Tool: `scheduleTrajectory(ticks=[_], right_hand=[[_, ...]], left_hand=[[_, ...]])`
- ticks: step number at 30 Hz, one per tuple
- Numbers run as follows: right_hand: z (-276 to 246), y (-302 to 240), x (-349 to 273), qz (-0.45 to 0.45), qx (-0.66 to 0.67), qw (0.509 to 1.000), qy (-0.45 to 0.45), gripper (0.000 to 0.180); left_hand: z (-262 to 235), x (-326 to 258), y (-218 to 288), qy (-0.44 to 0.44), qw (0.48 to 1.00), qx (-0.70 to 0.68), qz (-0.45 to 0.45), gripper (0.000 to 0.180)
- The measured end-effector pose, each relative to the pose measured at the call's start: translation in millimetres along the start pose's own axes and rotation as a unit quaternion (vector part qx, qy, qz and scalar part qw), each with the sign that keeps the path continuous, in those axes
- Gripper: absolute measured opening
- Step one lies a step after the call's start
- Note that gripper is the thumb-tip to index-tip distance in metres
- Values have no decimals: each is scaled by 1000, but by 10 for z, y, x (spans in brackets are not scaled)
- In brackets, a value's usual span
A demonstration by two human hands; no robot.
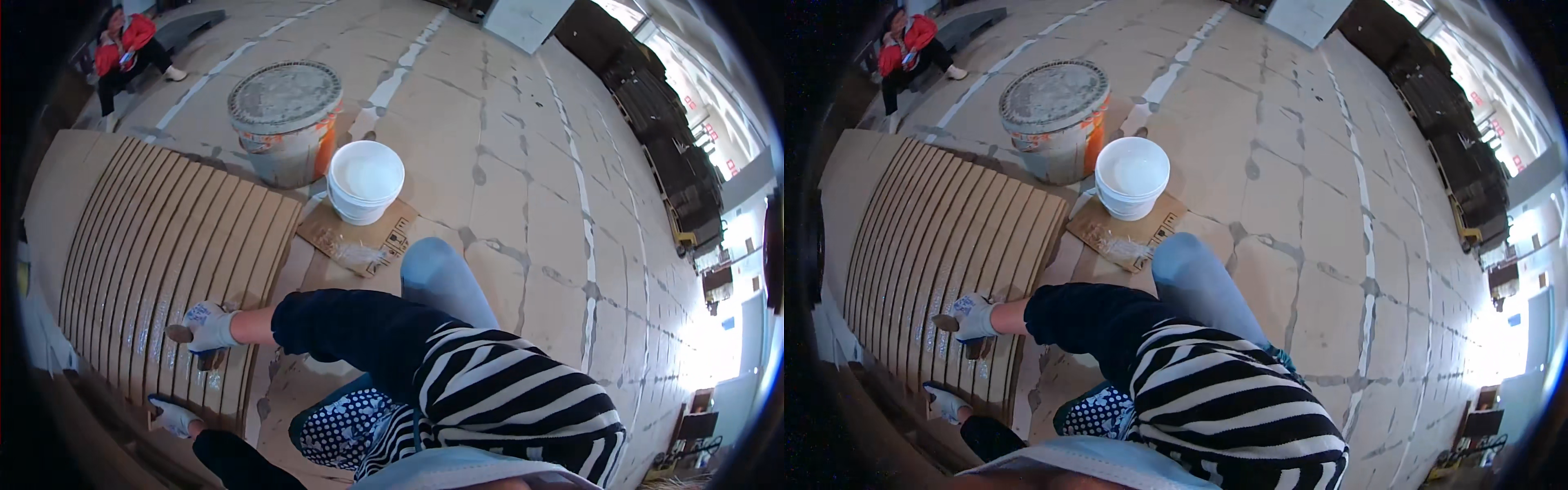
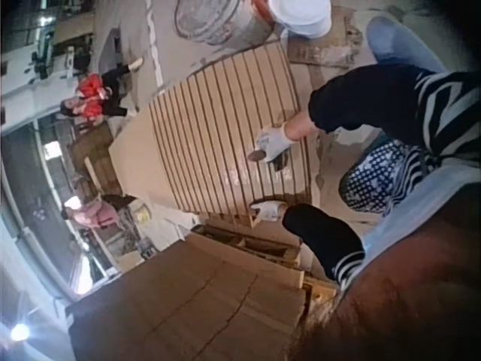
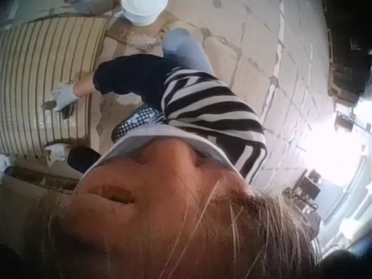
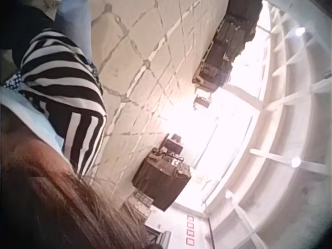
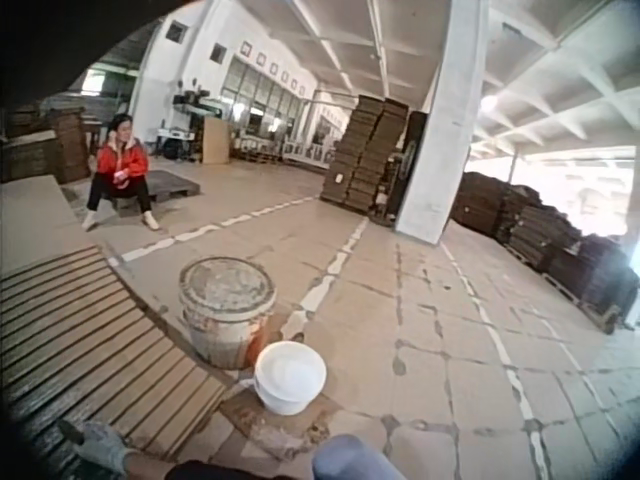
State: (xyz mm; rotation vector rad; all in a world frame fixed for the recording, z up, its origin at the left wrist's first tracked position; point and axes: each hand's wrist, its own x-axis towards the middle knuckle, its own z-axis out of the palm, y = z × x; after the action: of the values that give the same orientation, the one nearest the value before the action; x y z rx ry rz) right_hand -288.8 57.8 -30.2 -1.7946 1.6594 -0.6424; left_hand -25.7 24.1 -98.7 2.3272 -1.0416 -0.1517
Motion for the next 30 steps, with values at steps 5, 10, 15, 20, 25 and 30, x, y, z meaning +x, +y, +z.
scheduleTrajectory(ticks=[5, 10, 15, 20, 25, 30], right_hand=[[17, 145, 7, 0, -20, 999, 34, 26], [18, 59, -18, 21, -43, 999, 11, 26], [0, -10, -45, 1, -10, 1000, 22, 27], [-22, 40, -57, 8, -25, 999, 29, 27], [46, -60, -37, -15, 4, 1000, 23, 29], [95, 165, 18, -5, -1, 999, 46, 34]], left_hand=[[48, -169, 183, -16, 1000, -3, -9, 64], [289, 194, -151, -26, 999, -24, -34, 66], [27, 59, 60, -34, 994, -25, -100, 65], [-16, -97, 147, -23, 998, -18, -60, 67], [18, 117, -47, 14, 999, 8, -41, 68], [27, -92, 174, -2, 999, -23, -46, 68]])
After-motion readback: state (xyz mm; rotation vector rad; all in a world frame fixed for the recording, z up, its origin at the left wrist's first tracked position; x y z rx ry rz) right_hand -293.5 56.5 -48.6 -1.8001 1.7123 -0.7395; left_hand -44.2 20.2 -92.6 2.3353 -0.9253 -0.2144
